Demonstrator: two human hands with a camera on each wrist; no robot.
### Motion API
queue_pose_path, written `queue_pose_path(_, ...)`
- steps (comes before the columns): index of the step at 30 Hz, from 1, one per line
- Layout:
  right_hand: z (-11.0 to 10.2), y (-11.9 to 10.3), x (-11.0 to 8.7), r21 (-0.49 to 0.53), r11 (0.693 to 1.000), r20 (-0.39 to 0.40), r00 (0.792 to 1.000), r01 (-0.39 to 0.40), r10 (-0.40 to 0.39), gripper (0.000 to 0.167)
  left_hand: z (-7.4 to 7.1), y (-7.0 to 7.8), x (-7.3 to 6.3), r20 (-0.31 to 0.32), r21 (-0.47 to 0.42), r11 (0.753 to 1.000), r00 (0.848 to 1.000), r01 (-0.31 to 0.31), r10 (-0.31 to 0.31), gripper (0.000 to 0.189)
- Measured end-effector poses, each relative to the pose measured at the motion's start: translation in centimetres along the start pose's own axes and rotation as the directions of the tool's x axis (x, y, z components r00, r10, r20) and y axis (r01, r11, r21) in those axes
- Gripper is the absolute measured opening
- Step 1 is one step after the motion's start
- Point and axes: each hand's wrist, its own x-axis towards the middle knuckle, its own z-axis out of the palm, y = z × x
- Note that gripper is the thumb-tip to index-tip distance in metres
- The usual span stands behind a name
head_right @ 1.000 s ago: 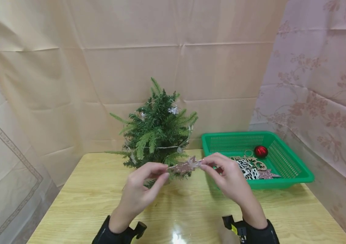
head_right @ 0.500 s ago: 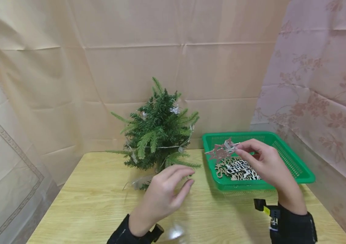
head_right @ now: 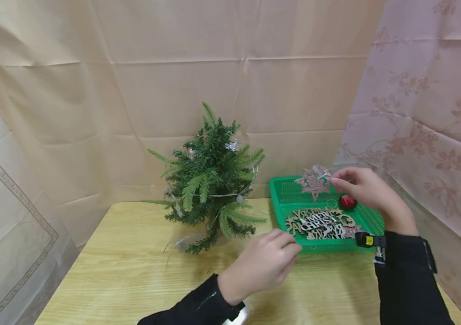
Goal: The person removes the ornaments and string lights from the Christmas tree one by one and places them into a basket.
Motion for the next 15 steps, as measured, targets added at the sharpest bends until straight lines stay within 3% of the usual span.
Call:
queue_pose_path(3, 0.3, 1.3, 2.1, -0.012, 0.999, 0.106, 0.994, -0.036, 0.037, 0.04, 0.9, 0.0, 0.5, 0.077, 0.061, 0.998, 0.997, -0.026, 0.021, 0.013)
queue_pose_path(6, 0.8, 2.8, 3.8, 0.002, 0.996, 0.219, 0.972, -0.089, 0.087, 0.036, 1.8, 0.1, 1.0, 0.142, 0.071, 0.997, 0.99, -0.03, 0.02, 0.012)
queue_pose_path(11, 1.4, 4.7, 5.9, 0.059, 0.972, 0.391, 0.901, -0.227, 0.186, 0.027, 3.4, 0.2, 1.7, 0.192, 0.077, 0.997, 0.981, 0.006, -0.021, 0.011)
queue_pose_path(15, 1.7, 5.8, 6.5, 0.041, 0.949, 0.481, 0.839, -0.312, 0.255, 0.02, 4.5, 0.4, 2.0, 0.23, 0.098, 0.994, 0.971, 0.043, -0.064, 0.01)
